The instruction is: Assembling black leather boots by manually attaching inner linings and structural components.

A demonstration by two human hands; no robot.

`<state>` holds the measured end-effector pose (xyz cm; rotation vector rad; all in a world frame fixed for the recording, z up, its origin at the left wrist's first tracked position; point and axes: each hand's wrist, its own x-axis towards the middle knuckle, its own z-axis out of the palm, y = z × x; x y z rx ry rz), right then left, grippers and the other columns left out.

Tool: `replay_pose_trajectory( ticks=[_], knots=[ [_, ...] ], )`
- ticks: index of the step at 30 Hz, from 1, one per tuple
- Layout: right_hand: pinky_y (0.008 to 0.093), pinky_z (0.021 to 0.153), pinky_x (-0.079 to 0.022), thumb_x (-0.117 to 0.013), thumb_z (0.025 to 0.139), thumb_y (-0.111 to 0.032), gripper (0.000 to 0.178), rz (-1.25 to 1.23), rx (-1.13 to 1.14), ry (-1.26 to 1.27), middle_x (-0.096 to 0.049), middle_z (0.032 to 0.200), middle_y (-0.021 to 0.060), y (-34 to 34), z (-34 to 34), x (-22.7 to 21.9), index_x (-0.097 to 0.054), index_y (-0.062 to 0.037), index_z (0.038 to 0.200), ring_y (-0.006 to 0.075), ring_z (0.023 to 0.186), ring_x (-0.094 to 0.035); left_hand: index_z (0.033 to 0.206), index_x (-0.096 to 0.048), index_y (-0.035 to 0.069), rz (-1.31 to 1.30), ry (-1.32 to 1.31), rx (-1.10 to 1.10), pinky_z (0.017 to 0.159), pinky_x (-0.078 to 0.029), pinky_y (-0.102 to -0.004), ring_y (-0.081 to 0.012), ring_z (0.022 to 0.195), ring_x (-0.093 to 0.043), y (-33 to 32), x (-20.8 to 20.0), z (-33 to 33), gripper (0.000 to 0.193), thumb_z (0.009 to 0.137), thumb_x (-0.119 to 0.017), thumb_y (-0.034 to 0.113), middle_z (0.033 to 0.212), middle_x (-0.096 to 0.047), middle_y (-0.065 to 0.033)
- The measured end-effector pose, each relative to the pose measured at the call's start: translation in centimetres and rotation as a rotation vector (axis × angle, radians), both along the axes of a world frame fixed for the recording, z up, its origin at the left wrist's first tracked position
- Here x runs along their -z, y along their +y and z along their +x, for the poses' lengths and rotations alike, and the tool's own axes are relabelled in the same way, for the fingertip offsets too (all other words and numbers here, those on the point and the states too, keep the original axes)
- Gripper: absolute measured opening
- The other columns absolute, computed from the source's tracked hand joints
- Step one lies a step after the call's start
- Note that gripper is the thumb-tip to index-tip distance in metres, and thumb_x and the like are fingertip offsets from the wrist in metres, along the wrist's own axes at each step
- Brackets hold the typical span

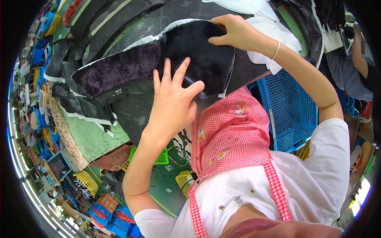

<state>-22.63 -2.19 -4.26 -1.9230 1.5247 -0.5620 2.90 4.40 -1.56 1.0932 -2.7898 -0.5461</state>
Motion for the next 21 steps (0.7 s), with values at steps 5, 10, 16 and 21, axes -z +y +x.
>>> replay_pose_trajectory(
  ticks=[5, 10, 16, 21],
  knots=[
    [0.0405, 0.094, -0.046, -0.073, 0.077, -0.011, 0.049, -0.527, 0.044, 0.512, -0.060, 0.122, 0.0145, 1.0, 1.1, -1.5, -0.058, -0.0055, 0.123, 0.0278, 0.107, -0.059, 0.100, -0.063, 0.014, -0.091, -0.084, 0.003, 0.107, -0.024, -0.0709, -0.0571, 0.134, -0.029, 0.2, 0.2, -0.6, 0.028, 0.073, -0.065, 0.010, 0.147, -0.037, -0.0220],
    [0.0436, 0.117, -0.028, -0.051, 0.086, -0.007, 0.050, -0.472, -0.356, -0.004, -0.046, 0.143, 0.0171, 6.1, 7.0, 3.2, -0.047, -0.0024, 0.136, 0.0303, 0.136, -0.042, 0.086, -0.067, 0.006, 0.494, 0.086, -0.123, 0.088, -0.048, -0.0424, -0.0317, 0.092, -0.065, -4.1, -4.4, 0.9, 0.020, 0.082, -0.066, 0.025, 0.095, -0.069, -0.0109],
    [0.0455, 0.120, -0.020, -0.051, 0.081, -0.002, 0.062, -0.396, -0.417, 0.043, -0.039, 0.150, 0.0154, 6.7, 7.7, 1.9, -0.041, -0.0030, 0.142, 0.0282, 0.142, -0.033, 0.109, -0.057, 0.011, -0.379, 0.013, -0.341, 0.091, -0.041, -0.0473, -0.0256, 0.099, -0.059, -9.7, 1.0, 6.4, 0.044, 0.078, -0.076, 0.037, 0.099, -0.063, -0.0067],
    [0.0472, 0.120, -0.019, -0.053, 0.077, -0.002, 0.066, -0.291, -0.441, 0.085, -0.037, 0.152, 0.0158, 7.0, 6.6, 0.7, -0.041, -0.0024, 0.142, 0.0280, 0.144, -0.031, 0.119, -0.057, 0.012, -0.294, 0.112, -0.552, 0.083, -0.041, -0.0400, -0.0244, 0.094, -0.058, -4.8, 2.7, 6.9, 0.045, 0.081, -0.073, 0.029, 0.098, -0.061, -0.0055]
  ],
)
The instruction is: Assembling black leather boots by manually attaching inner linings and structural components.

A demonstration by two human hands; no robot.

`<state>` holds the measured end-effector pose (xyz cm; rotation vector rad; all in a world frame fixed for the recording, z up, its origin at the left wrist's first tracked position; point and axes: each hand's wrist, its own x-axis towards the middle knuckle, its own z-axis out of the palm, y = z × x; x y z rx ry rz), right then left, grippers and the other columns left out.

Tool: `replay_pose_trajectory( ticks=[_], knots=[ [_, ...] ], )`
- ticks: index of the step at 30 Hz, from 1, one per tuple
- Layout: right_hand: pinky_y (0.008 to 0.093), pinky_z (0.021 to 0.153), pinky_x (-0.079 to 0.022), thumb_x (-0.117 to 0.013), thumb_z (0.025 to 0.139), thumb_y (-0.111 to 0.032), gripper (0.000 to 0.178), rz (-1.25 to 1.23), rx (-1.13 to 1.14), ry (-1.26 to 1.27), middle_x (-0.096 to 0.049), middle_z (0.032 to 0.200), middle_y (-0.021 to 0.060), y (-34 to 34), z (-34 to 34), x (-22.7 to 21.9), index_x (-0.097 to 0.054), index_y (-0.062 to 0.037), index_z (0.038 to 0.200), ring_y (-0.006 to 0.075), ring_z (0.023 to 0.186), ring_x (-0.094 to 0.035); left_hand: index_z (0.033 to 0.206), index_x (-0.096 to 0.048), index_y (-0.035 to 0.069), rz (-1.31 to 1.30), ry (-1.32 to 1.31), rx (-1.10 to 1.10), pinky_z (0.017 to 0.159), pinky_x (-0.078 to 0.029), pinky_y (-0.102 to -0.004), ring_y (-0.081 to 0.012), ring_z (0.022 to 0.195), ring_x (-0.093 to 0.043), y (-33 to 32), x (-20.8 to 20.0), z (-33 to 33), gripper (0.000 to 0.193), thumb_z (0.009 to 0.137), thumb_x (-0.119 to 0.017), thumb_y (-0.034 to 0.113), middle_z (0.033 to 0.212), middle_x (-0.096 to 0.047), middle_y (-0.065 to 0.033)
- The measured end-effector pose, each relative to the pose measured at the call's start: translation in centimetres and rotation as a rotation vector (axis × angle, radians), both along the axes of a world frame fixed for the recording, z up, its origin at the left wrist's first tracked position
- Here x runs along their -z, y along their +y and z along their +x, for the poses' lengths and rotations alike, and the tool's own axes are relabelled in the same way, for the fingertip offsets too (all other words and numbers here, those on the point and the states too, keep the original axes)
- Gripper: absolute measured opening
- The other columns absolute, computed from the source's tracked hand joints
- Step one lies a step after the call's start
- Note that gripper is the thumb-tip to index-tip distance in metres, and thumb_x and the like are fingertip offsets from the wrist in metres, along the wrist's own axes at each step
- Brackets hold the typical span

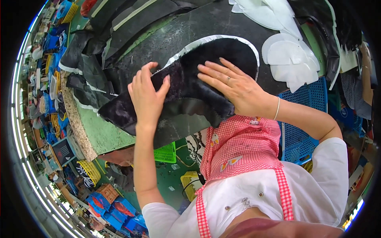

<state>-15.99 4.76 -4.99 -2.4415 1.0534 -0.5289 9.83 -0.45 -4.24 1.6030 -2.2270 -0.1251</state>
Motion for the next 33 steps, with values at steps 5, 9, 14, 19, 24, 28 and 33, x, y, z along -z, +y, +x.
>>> replay_pose_trajectory(
  ticks=[5, 9, 14, 19, 24, 28, 33],
  knots=[
    [0.0461, 0.119, -0.021, -0.055, 0.093, -0.033, 0.060, -0.291, 0.288, 0.084, -0.041, 0.149, 0.0172, -4.7, 0.3, 2.4, -0.042, 0.0002, 0.141, 0.0287, 0.142, -0.033, 0.120, -0.068, 0.019, -0.017, -0.045, 0.591, 0.098, -0.046, -0.0392, -0.0280, 0.118, -0.054, 1.7, -1.0, -2.0, 0.045, 0.079, -0.057, 0.003, 0.120, -0.059, -0.0084],
    [0.0462, 0.120, -0.020, -0.050, 0.099, -0.032, 0.055, -0.369, 0.321, 0.066, -0.037, 0.152, 0.0134, -7.7, -0.8, 3.3, -0.039, -0.0045, 0.144, 0.0305, 0.144, -0.029, 0.148, -0.036, 0.006, 0.314, -0.224, 0.528, 0.115, -0.014, -0.0611, -0.0413, 0.146, -0.020, 5.0, -3.1, -3.0, 0.083, 0.068, -0.056, 0.006, 0.157, -0.026, -0.0174],
    [0.0461, 0.121, -0.015, -0.053, 0.095, -0.042, 0.064, -0.023, -0.105, 0.073, -0.035, 0.153, 0.0140, 0.7, -5.0, 0.1, -0.038, -0.0063, 0.146, 0.0276, 0.145, -0.027, 0.150, -0.027, 0.002, 0.209, -0.212, 0.371, 0.114, -0.008, -0.0638, -0.0441, 0.145, -0.017, 6.9, -0.8, -4.9, 0.102, 0.071, -0.074, 0.048, 0.158, -0.022, -0.0200],
    [0.0461, 0.122, -0.017, -0.079, 0.068, -0.025, 0.097, 0.044, -0.002, 0.041, -0.033, 0.155, 0.0096, 3.7, -5.6, 0.0, -0.031, -0.0099, 0.150, 0.0263, 0.145, -0.027, 0.146, -0.034, 0.001, 0.007, 0.089, 0.396, 0.114, -0.017, -0.0595, -0.0418, 0.141, -0.031, 8.0, 1.4, -5.9, 0.081, 0.083, -0.071, 0.038, 0.151, -0.037, -0.0193],
    [0.0438, 0.121, -0.022, -0.079, 0.067, -0.013, 0.093, 0.000, 0.127, -0.080, -0.037, 0.153, 0.0100, 3.7, -4.7, 1.3, -0.034, -0.0106, 0.148, 0.0266, 0.143, -0.031, 0.136, -0.050, 0.001, 0.004, 0.289, 0.449, 0.110, -0.037, -0.0473, -0.0360, 0.127, -0.052, 7.3, 1.3, -5.0, 0.057, 0.082, -0.067, 0.005, 0.135, -0.057, -0.0146],
    [0.0360, 0.092, -0.051, -0.069, 0.080, 0.001, 0.031, -0.195, 0.260, -0.328, -0.068, 0.111, 0.0140, 1.9, -5.1, 0.2, -0.066, -0.0050, 0.111, 0.0276, 0.106, -0.064, 0.113, -0.064, -0.005, 0.359, 0.691, 0.122, 0.087, -0.047, -0.0292, -0.0117, 0.094, -0.061, 7.6, -1.6, -4.5, 0.028, 0.100, -0.054, 0.017, 0.105, -0.070, -0.0060],
    [0.0251, 0.053, -0.038, -0.071, 0.087, -0.010, 0.012, 0.101, 0.308, -0.631, -0.052, 0.064, 0.0100, 2.3, -5.0, -5.1, -0.068, 0.0000, 0.094, 0.0121, 0.056, -0.044, 0.107, -0.066, -0.001, 0.463, 1.376, 0.301, 0.079, -0.049, -0.0252, -0.0093, 0.084, -0.062, 8.7, -5.6, 0.0, 0.019, 0.094, -0.060, 0.012, 0.097, -0.069, -0.0028]
  ],
)
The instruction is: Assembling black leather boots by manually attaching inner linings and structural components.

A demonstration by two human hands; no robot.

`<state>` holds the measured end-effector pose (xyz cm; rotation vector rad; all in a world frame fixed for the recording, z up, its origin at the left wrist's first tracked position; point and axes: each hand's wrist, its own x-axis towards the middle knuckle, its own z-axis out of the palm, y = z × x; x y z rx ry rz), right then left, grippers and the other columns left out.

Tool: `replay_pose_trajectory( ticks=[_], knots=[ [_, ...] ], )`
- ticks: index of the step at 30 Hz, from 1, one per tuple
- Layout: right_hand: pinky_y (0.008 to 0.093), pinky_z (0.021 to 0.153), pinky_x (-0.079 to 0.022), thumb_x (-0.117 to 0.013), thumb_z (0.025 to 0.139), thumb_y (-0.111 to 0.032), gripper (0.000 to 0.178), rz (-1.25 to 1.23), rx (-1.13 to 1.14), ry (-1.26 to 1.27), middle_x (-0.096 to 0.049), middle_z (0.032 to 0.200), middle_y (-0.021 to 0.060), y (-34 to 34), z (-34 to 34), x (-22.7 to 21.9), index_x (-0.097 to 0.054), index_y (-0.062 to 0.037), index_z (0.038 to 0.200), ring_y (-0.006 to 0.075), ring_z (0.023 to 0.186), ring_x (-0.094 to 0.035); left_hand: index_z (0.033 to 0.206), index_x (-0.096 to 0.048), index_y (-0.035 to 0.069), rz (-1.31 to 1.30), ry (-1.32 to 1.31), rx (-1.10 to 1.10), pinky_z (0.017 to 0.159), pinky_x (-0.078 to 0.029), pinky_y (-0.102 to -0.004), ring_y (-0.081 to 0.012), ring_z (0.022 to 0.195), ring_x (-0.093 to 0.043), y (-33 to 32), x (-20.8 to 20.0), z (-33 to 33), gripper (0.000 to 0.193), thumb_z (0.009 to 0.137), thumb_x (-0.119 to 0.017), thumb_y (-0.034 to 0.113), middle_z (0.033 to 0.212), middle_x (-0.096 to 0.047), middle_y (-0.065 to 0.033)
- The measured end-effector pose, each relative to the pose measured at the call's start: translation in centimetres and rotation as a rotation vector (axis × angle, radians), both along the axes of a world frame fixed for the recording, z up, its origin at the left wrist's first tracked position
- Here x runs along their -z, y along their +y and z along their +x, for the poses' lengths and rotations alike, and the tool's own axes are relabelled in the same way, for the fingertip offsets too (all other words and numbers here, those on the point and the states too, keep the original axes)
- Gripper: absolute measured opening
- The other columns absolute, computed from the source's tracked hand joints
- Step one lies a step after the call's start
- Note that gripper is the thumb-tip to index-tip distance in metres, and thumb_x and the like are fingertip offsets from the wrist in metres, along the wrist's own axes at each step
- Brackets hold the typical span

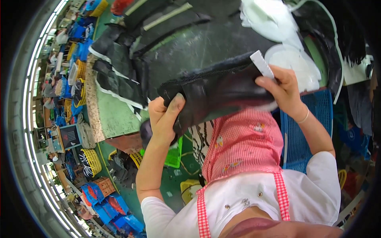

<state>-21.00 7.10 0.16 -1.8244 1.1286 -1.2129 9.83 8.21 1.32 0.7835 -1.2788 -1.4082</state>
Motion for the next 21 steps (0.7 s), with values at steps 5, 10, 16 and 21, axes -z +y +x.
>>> replay_pose_trajectory(
  ticks=[5, 10, 16, 21],
  knots=[
    [0.0258, 0.049, -0.034, -0.072, 0.087, -0.014, 0.015, -0.013, -0.089, -0.071, -0.046, 0.059, 0.0068, -1.5, 0.4, -3.5, -0.066, 0.0002, 0.090, 0.0108, 0.052, -0.037, 0.090, -0.063, 0.000, 0.212, -0.206, 0.203, 0.070, -0.046, -0.0227, -0.0060, 0.077, -0.057, -2.6, -7.3, 0.7, 0.009, 0.086, -0.070, 0.006, 0.087, -0.063, 0.0019],
    [0.0221, 0.052, -0.038, -0.072, 0.088, -0.018, 0.021, -0.191, -0.171, 0.236, -0.052, 0.059, 0.0021, -3.4, 1.6, -8.0, -0.065, 0.0009, 0.084, 0.0024, 0.057, -0.042, 0.088, -0.067, -0.001, 0.022, -0.639, 0.122, 0.058, -0.041, -0.0217, -0.0022, 0.065, -0.051, -3.4, -13.1, -2.5, 0.019, 0.083, -0.076, 0.015, 0.070, -0.059, 0.0052],
    [0.0262, 0.082, -0.048, -0.059, 0.097, -0.032, 0.031, 0.457, -0.439, -0.656, -0.063, 0.085, 0.0033, -7.8, 0.1, -8.0, -0.068, -0.0035, 0.090, 0.0090, 0.088, -0.059, 0.090, -0.069, -0.001, -0.188, -0.530, 0.009, 0.057, -0.040, -0.0182, 0.0012, 0.067, -0.051, -4.2, -14.4, -1.4, 0.017, 0.092, -0.069, 0.016, 0.074, -0.061, 0.0067],
    [0.0552, 0.113, -0.033, -0.064, 0.092, -0.034, 0.068, 0.393, -1.165, -0.961, -0.047, 0.143, 0.0152, -9.5, 2.6, -2.0, -0.035, -0.0062, 0.147, 0.0310, 0.125, -0.052, 0.112, -0.066, 0.003, -0.231, -0.078, -0.250, 0.071, -0.052, -0.0202, -0.0053, 0.082, -0.064, -6.6, -12.2, 0.3, 0.024, 0.098, -0.061, 0.022, 0.098, -0.069, 0.0001]
  ],
)
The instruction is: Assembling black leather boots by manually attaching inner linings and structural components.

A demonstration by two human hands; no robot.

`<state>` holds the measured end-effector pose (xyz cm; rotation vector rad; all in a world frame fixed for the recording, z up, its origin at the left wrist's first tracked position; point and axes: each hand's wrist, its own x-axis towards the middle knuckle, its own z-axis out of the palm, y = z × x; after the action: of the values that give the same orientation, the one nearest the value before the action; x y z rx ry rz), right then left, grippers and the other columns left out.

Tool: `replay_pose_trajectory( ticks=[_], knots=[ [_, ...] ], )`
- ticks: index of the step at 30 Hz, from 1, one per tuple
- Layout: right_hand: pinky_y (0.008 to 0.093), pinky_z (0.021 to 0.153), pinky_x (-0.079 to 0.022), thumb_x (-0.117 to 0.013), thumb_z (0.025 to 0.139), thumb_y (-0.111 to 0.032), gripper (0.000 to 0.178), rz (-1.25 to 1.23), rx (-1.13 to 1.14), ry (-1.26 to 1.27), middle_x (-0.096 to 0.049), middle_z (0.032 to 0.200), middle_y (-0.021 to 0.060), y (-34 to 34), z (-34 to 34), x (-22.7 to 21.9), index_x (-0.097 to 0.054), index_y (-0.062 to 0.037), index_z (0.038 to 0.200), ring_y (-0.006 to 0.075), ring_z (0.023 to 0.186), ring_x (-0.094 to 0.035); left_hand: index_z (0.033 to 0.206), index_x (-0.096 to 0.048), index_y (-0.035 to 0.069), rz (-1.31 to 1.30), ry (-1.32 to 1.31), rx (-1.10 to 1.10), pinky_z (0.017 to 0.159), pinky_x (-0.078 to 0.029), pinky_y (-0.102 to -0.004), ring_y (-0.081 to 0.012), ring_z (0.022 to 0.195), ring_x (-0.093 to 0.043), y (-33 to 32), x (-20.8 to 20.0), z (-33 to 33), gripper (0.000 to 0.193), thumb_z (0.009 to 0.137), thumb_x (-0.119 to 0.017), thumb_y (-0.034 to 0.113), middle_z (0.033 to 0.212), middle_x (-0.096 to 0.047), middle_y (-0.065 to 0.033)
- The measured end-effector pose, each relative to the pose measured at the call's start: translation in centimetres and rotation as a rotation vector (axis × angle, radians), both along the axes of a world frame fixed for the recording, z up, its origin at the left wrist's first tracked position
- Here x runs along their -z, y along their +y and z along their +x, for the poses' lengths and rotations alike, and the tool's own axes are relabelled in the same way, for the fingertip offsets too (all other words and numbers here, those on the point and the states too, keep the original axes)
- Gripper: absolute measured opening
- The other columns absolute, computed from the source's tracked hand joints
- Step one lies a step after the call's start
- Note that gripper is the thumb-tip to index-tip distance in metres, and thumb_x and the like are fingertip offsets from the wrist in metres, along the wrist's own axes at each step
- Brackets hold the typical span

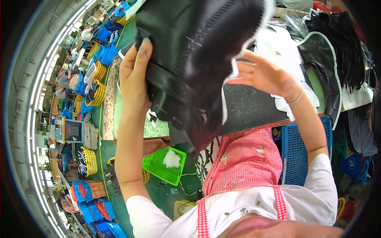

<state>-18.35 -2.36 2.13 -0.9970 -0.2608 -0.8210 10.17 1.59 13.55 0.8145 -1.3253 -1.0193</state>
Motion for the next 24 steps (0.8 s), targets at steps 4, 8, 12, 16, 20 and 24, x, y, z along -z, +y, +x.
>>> replay_pose_trajectory(
  ticks=[4, 8, 12, 16, 20, 24],
  knots=[
    [0.0327, 0.096, -0.050, -0.069, 0.090, -0.014, 0.043, 0.213, 0.235, 0.337, -0.061, 0.126, 0.0066, 1.7, 2.9, -1.8, -0.053, -0.0055, 0.130, 0.0128, 0.107, -0.061, 0.115, -0.064, 0.004, -0.005, 0.083, -0.058, 0.075, -0.051, -0.0205, -0.0052, 0.088, -0.062, -0.6, 2.0, 0.1, 0.026, 0.099, -0.059, 0.024, 0.103, -0.068, 0.0006],
    [0.0253, 0.085, -0.053, -0.070, 0.089, -0.006, 0.028, 0.295, 0.562, 0.223, -0.070, 0.106, 0.0032, 3.1, 4.3, -3.6, -0.064, -0.0038, 0.116, 0.0094, 0.093, -0.066, 0.119, -0.060, 0.004, 0.014, 0.142, -0.163, 0.080, -0.051, -0.0241, -0.0077, 0.095, -0.062, 0.4, 3.7, 0.1, 0.026, 0.099, -0.059, 0.022, 0.110, -0.066, -0.0011],
    [0.0230, 0.090, -0.048, -0.070, 0.088, -0.006, 0.032, -0.048, 0.685, 0.461, -0.068, 0.106, 0.0001, 3.3, 2.5, -4.7, -0.062, 0.0017, 0.118, 0.0059, 0.097, -0.060, 0.127, -0.050, 0.003, 0.359, 0.148, 0.056, 0.100, -0.044, -0.0352, -0.0172, 0.111, -0.059, 1.1, 7.5, 6.1, 0.042, 0.091, -0.069, 0.013, 0.124, -0.060, -0.0080],
    [0.0284, 0.078, -0.046, -0.074, 0.084, -0.010, 0.028, -0.684, 0.673, 0.753, -0.060, 0.085, 0.0074, 4.2, 1.7, -5.4, -0.060, 0.0030, 0.105, 0.0093, 0.082, -0.049, 0.148, -0.023, 0.003, -0.672, -0.824, -0.169, 0.116, -0.023, -0.0491, -0.0360, 0.139, -0.035, 2.4, 2.3, 2.0, 0.114, 0.063, -0.088, 0.042, 0.147, -0.039, -0.0152],
    [0.0309, 0.073, -0.046, -0.072, 0.085, -0.017, 0.029, -0.719, 0.671, 0.832, -0.060, 0.081, 0.0151, 4.7, 2.6, -6.8, -0.060, 0.0037, 0.101, 0.0151, 0.074, -0.050, 0.150, -0.021, 0.000, -0.817, -1.279, -0.186, 0.117, -0.015, -0.0515, -0.0369, 0.139, -0.035, 3.6, -1.2, -2.6, 0.130, 0.052, -0.090, 0.052, 0.144, -0.043, -0.0172],
    [0.0325, 0.066, -0.045, -0.075, 0.082, -0.026, 0.034, -0.785, 0.736, 0.715, -0.060, 0.073, 0.0158, 5.0, 3.3, -7.2, -0.064, 0.0036, 0.096, 0.0133, 0.067, -0.049, 0.129, -0.054, -0.001, -0.063, -0.968, 0.430, 0.095, -0.046, -0.0352, -0.0142, 0.097, -0.061, 3.0, 0.7, -3.4, 0.082, 0.063, -0.091, 0.028, 0.105, -0.067, -0.0099]
  ],
)
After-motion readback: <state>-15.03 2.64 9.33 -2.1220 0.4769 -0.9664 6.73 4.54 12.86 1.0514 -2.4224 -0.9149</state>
